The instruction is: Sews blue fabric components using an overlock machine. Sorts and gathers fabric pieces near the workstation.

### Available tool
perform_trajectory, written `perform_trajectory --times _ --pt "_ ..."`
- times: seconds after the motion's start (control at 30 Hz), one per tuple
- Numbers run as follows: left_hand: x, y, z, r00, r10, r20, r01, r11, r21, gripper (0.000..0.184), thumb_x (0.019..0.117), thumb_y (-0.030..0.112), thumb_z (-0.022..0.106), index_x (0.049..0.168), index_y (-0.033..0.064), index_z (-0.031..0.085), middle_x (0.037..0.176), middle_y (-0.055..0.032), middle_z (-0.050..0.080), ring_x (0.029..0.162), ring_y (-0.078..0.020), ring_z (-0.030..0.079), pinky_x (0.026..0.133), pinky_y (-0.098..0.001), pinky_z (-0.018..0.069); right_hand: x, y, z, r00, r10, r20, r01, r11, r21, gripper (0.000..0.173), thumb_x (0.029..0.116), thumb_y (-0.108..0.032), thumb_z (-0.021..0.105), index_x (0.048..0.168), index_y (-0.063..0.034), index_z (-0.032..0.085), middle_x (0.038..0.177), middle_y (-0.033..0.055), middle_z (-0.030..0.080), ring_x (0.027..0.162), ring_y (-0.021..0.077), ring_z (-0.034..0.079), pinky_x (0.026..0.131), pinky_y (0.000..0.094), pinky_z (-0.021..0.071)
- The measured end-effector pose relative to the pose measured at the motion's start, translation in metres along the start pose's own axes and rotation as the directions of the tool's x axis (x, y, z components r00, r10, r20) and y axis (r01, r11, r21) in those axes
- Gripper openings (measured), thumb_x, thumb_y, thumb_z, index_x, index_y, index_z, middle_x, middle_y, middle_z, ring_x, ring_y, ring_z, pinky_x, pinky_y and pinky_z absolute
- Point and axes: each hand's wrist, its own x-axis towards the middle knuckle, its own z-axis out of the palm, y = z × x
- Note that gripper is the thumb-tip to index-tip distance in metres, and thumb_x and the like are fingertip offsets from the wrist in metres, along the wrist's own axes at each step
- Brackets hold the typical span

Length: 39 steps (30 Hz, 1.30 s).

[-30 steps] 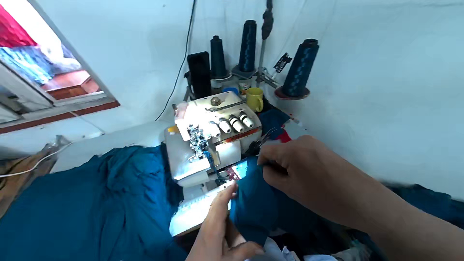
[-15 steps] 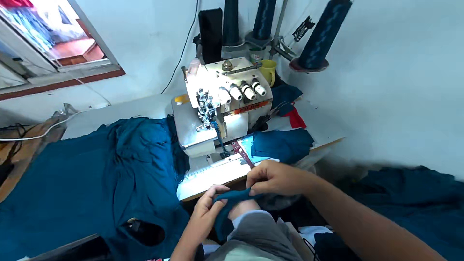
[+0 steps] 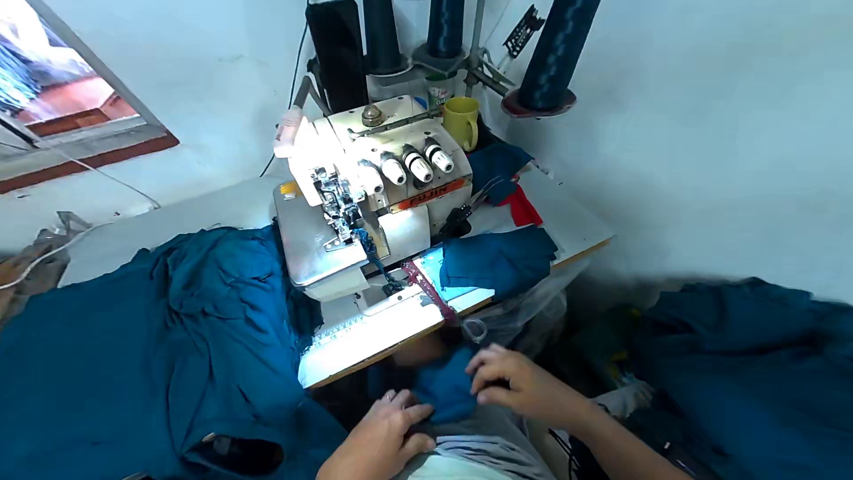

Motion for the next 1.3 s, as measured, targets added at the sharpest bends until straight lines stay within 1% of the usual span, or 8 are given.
perform_trajectory --times 0.07,0.13,0.23,0.3,0.5,0.57,0.73,1.3 --pt "0.004 -0.002 0.004 0.996 -0.023 0.083 0.023 1.000 0.000 0.042 0.1028 0.034 0.059 0.132 0.0042 0.067 0.128 -0.0226 0.065 0.122 -0.0407 0.060 0.106 -0.0586 0.0445 -0.011 0.021 0.015 0.977 0.186 0.105 -0.184 0.983 -0.024 0.029 0.0986 -0.022 0.068 0.119 -0.0018 0.073 0.132 0.0208 0.064 0.127 0.0398 0.055 0.111 0.0587 0.0376" --pt "0.005 -0.002 0.001 0.983 0.092 -0.156 -0.090 0.996 0.024 0.032 0.1028 0.027 0.059 0.120 0.0039 0.072 0.112 -0.0163 0.071 0.107 -0.0318 0.069 0.097 -0.0512 0.0539 -0.024 0.040 0.029 0.966 0.256 -0.023 -0.254 0.966 0.050 0.030 0.1005 -0.023 0.064 0.119 -0.0010 0.072 0.124 0.0198 0.067 0.120 0.0341 0.060 0.107 0.0506 0.0443" --pt "0.013 0.001 -0.021 0.760 0.240 -0.604 -0.160 0.970 0.184 0.026 0.1029 0.024 0.054 0.108 0.0106 0.076 0.103 -0.0041 0.073 0.098 -0.0166 0.070 0.088 -0.0381 0.0588 -0.033 0.050 0.047 0.919 0.249 -0.304 -0.200 0.962 0.185 0.030 0.1011 -0.026 0.061 0.117 -0.0033 0.072 0.115 0.0145 0.069 0.107 0.0220 0.066 0.095 0.0376 0.0537" --pt "0.022 0.003 -0.041 0.639 0.275 -0.718 -0.081 0.953 0.293 0.027 0.1000 0.031 0.057 0.107 0.0124 0.076 0.106 -0.0041 0.072 0.101 -0.0203 0.067 0.086 -0.0417 0.0551 -0.029 0.038 0.058 0.926 0.171 -0.337 -0.113 0.976 0.185 0.035 0.0979 -0.028 0.066 0.125 -0.0068 0.072 0.131 0.0148 0.066 0.124 0.0281 0.060 0.105 0.0459 0.0494" --pt "0.061 -0.011 -0.070 0.884 0.131 -0.448 0.146 0.834 0.532 0.092 0.0750 0.034 0.087 0.154 0.0099 0.046 0.150 -0.0230 0.050 0.135 -0.0486 0.049 0.110 -0.0657 0.0378 -0.003 0.014 0.097 0.996 -0.074 -0.046 0.073 0.997 -0.029 0.026 0.1002 -0.021 0.063 0.121 -0.0119 0.076 0.152 0.0129 0.053 0.145 0.0440 0.039 0.111 0.0661 0.0355" --pt "0.069 0.014 -0.078 0.922 -0.005 -0.386 0.223 0.824 0.521 0.088 0.0807 0.035 0.083 0.155 0.0065 0.044 0.154 -0.0223 0.047 0.141 -0.0478 0.045 0.117 -0.0679 0.0243 0.001 0.022 0.103 0.992 -0.122 -0.006 0.122 0.992 -0.028 0.027 0.1021 -0.018 0.059 0.122 -0.0115 0.076 0.152 0.0105 0.054 0.147 0.0436 0.038 0.111 0.0690 0.0326" --pt "0.067 -0.036 -0.071 0.879 0.237 -0.413 0.105 0.749 0.654 0.092 0.0884 0.072 0.042 0.154 0.0072 0.044 0.143 -0.0270 0.055 0.123 -0.0509 0.057 0.103 -0.0752 0.0326 0.015 0.033 0.103 0.983 -0.169 0.065 0.163 0.982 0.091 0.026 0.1024 -0.013 0.057 0.122 -0.0103 0.075 0.149 0.0059 0.057 0.149 0.0362 0.037 0.115 0.0731 0.0215" --pt "0.061 -0.027 -0.079 0.931 0.118 -0.346 0.120 0.796 0.594 0.093 0.0901 0.067 0.055 0.155 0.0027 0.038 0.140 -0.0356 0.052 0.127 -0.0562 0.052 0.109 -0.0763 0.0225 0.023 0.052 0.103 0.988 -0.150 -0.026 0.152 0.981 0.121 0.027 0.0997 -0.014 0.061 0.123 -0.0133 0.074 0.145 0.0088 0.060 0.145 0.0357 0.043 0.115 0.0721 0.0223"
